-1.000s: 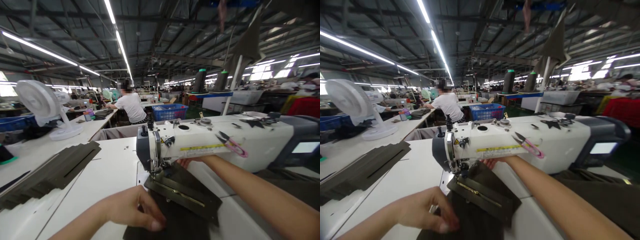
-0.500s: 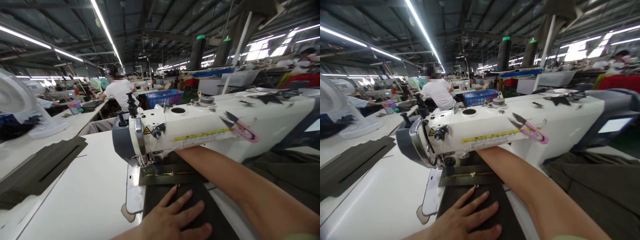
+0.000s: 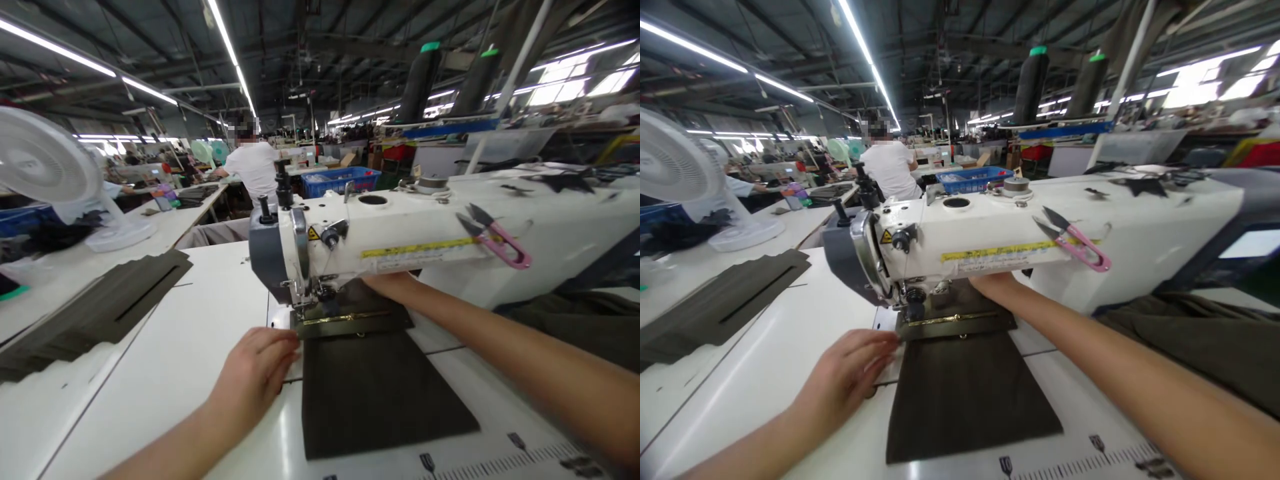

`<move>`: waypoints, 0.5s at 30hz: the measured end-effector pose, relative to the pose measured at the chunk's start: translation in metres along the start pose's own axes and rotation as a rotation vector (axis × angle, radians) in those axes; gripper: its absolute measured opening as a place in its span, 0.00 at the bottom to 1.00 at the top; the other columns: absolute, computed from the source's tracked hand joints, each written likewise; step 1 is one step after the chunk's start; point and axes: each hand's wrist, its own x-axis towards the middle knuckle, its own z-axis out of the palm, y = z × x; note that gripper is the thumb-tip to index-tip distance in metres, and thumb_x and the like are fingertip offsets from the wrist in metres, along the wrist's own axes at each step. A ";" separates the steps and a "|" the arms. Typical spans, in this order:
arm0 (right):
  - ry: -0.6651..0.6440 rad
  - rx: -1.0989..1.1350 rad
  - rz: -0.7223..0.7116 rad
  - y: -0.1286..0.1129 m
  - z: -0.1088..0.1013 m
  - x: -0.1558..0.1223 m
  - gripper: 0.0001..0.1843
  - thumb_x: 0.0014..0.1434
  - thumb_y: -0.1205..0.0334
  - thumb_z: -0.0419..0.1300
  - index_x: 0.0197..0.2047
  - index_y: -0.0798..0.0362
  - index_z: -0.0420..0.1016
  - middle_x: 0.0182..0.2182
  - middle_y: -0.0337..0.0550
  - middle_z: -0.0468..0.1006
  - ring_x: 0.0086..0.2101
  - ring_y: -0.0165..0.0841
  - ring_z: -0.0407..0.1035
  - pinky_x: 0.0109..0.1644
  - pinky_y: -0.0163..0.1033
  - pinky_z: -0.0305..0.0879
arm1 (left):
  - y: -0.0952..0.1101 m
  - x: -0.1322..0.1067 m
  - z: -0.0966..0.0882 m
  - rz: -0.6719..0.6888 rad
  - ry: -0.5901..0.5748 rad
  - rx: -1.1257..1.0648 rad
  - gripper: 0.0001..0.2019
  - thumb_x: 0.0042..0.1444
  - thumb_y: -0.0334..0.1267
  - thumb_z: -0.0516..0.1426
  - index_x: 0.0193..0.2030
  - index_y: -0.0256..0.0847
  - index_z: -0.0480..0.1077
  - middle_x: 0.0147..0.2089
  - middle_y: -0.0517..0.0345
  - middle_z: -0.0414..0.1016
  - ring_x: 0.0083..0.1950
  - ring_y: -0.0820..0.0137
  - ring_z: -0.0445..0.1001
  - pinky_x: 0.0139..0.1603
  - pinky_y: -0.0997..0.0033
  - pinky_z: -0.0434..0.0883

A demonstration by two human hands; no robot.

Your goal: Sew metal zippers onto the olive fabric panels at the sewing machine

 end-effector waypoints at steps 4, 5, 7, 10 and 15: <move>0.010 -0.158 -0.182 -0.020 0.001 -0.048 0.10 0.59 0.65 0.52 0.32 0.56 0.72 0.33 0.46 0.73 0.38 0.39 0.66 0.46 0.46 0.60 | -0.026 0.003 -0.002 0.114 -0.088 0.154 0.10 0.59 0.30 0.49 0.45 0.36 0.69 0.47 0.46 0.73 0.48 0.62 0.71 0.49 0.56 0.69; -0.013 -0.212 -0.286 -0.030 0.004 -0.062 0.10 0.59 0.66 0.51 0.31 0.56 0.72 0.32 0.46 0.73 0.36 0.38 0.66 0.43 0.45 0.61 | -0.028 0.006 0.000 0.139 -0.124 0.160 0.11 0.59 0.29 0.49 0.45 0.35 0.68 0.47 0.46 0.73 0.49 0.62 0.71 0.51 0.56 0.68; -0.087 -0.306 -0.431 -0.051 0.012 -0.082 0.11 0.60 0.66 0.50 0.31 0.55 0.73 0.30 0.46 0.73 0.34 0.37 0.66 0.39 0.43 0.62 | -0.028 0.011 0.003 0.095 -0.171 0.175 0.11 0.57 0.26 0.49 0.44 0.34 0.68 0.45 0.47 0.75 0.47 0.63 0.72 0.50 0.59 0.68; -0.183 -0.428 -0.383 -0.078 0.030 -0.088 0.09 0.59 0.67 0.51 0.37 0.56 0.73 0.31 0.48 0.74 0.33 0.39 0.68 0.36 0.42 0.62 | -0.024 0.015 0.003 -0.071 -0.172 0.209 0.11 0.53 0.23 0.51 0.41 0.36 0.70 0.37 0.51 0.77 0.39 0.64 0.74 0.42 0.64 0.71; -0.314 -0.521 -0.130 -0.101 0.047 -0.073 0.14 0.61 0.58 0.50 0.42 0.55 0.72 0.29 0.48 0.77 0.28 0.40 0.72 0.28 0.40 0.61 | -0.024 0.012 0.004 -0.119 -0.135 0.232 0.11 0.52 0.23 0.52 0.39 0.38 0.70 0.34 0.54 0.77 0.36 0.65 0.75 0.39 0.67 0.71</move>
